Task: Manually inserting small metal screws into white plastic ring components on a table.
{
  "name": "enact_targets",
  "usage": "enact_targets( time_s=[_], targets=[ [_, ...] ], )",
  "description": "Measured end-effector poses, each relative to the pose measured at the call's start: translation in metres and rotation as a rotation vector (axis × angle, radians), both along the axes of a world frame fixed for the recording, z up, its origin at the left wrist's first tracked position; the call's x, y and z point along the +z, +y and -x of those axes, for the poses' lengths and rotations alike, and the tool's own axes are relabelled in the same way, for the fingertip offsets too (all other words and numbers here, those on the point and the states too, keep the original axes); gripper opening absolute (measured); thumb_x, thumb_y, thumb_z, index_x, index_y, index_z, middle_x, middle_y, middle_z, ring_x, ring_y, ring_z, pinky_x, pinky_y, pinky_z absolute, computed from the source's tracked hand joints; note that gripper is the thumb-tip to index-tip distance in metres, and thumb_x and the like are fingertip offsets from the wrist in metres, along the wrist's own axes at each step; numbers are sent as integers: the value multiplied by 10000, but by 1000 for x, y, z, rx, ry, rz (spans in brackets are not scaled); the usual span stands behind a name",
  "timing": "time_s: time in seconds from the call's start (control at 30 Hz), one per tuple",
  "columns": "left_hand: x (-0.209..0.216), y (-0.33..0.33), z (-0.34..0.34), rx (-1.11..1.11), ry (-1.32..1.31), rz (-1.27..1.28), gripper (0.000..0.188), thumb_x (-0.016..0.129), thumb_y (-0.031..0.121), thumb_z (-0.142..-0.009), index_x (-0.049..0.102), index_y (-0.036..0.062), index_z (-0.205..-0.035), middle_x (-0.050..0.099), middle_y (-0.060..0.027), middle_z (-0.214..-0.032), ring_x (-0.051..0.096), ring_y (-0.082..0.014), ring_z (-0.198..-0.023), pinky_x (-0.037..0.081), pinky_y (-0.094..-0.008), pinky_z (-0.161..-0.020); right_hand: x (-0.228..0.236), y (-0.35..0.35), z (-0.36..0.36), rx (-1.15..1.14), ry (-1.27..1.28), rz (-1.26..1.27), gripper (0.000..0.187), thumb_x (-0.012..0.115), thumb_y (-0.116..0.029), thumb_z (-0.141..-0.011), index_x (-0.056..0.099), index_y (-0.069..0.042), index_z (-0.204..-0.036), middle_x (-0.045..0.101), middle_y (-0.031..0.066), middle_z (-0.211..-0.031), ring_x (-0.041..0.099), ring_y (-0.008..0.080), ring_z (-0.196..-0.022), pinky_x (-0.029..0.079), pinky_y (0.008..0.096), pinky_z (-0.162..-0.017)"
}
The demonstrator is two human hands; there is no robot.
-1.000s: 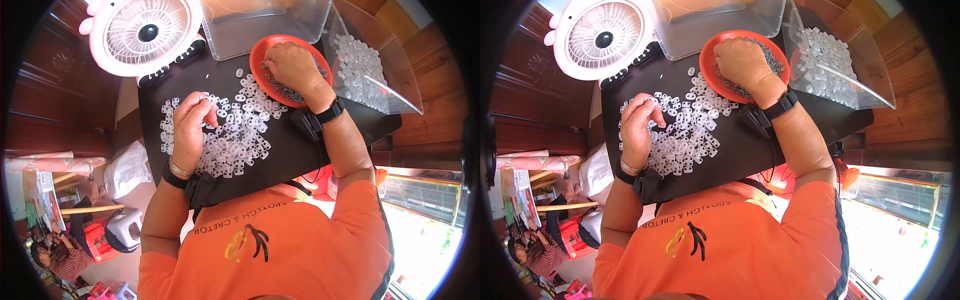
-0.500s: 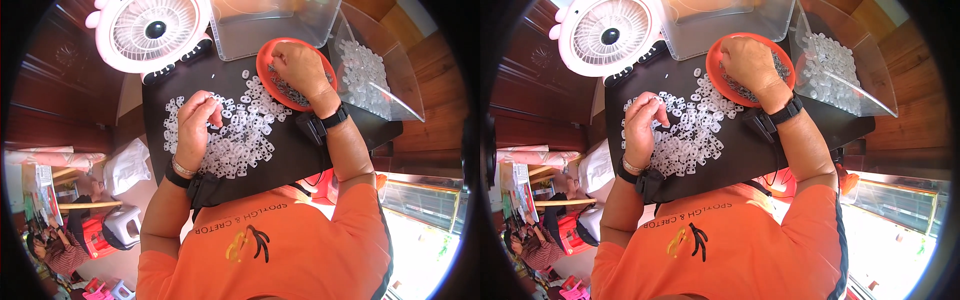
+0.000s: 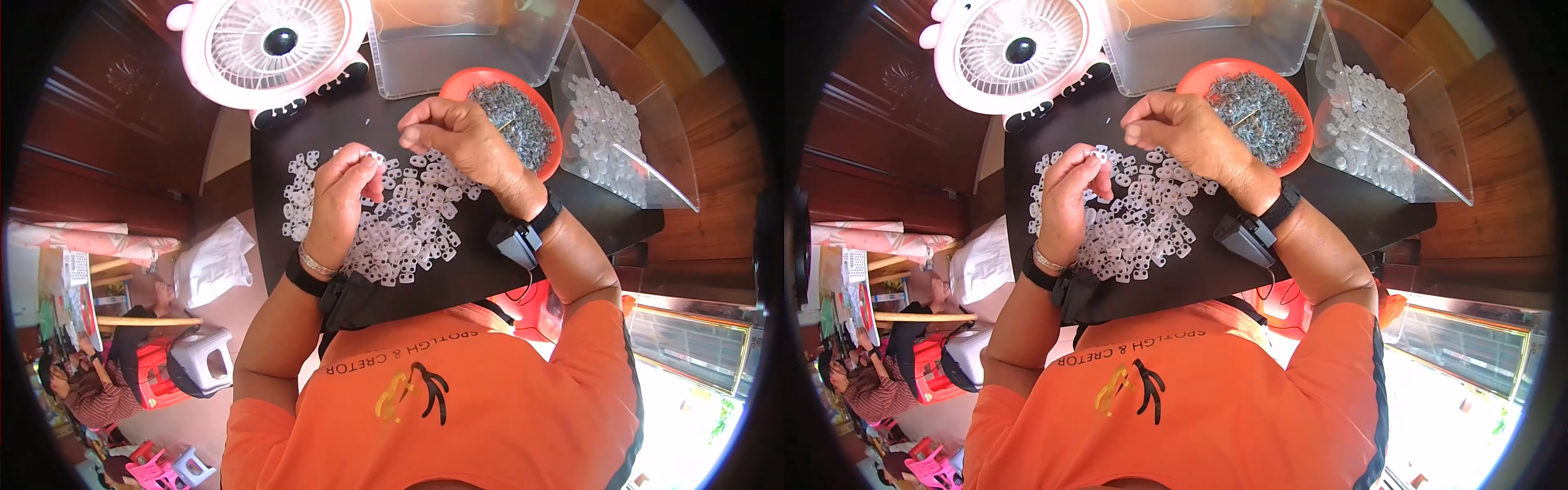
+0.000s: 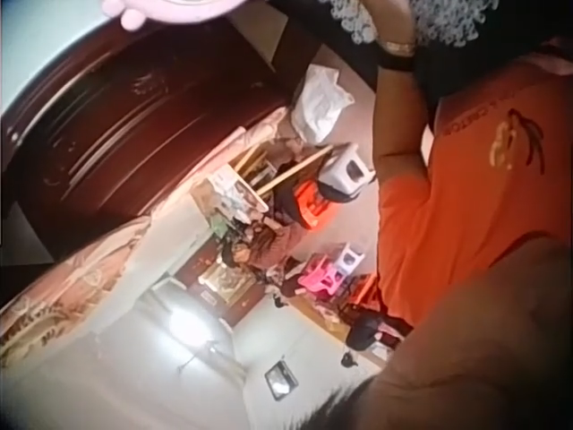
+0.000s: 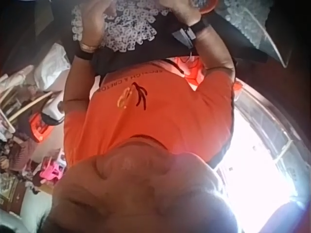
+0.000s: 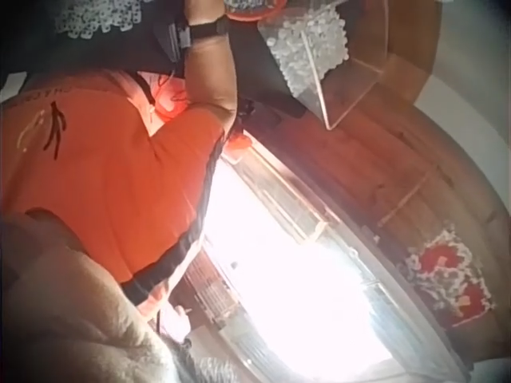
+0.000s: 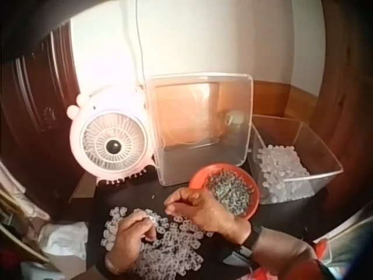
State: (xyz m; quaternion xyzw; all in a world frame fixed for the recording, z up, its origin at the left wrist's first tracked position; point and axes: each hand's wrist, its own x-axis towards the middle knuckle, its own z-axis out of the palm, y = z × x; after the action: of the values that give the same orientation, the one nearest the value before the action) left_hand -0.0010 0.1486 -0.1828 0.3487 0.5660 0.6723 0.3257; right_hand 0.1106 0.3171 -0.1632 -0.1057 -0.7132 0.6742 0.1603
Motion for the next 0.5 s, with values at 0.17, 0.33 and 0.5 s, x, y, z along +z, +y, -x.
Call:
enact_targets(
  time_s=[0.17, 0.33, 0.5],
  targets=[
    [3, -2, -2, -27, 65, 76, 228, 459, 169, -932, 572, -3, -836, 543, -34, -699, 518, -104, -613, 437, -239, -591, -6, -8, 3, 60, 51, 85, 199, 653, -187, -892, 632, -1, -958, 634, 4, -799, 570, 58, -741, 482, 203, -684],
    [0, -2, -7, -28, 53, 31, 221, 498, 177, -924, 554, 2, -801, 497, -3, -626, 456, -74, -570, 388, -222, -528, -9, -13, 4, 7, 17, 56, 232, 662, -249, -889, 645, -18, -905, 625, -10, -746, 541, 44, -663, 454, 197, -595],
    [1, -2, -12, -4, 55, -2, 193, 505, 139, -925, 539, -2, -797, 500, -4, -676, 438, -64, -569, 389, -220, -520, -12, -21, 5, 62, 39, 99, 255, 635, -273, -908, 630, -19, -895, 585, -14, -732, 518, 47, -675, 426, 191, -585]
  ],
)
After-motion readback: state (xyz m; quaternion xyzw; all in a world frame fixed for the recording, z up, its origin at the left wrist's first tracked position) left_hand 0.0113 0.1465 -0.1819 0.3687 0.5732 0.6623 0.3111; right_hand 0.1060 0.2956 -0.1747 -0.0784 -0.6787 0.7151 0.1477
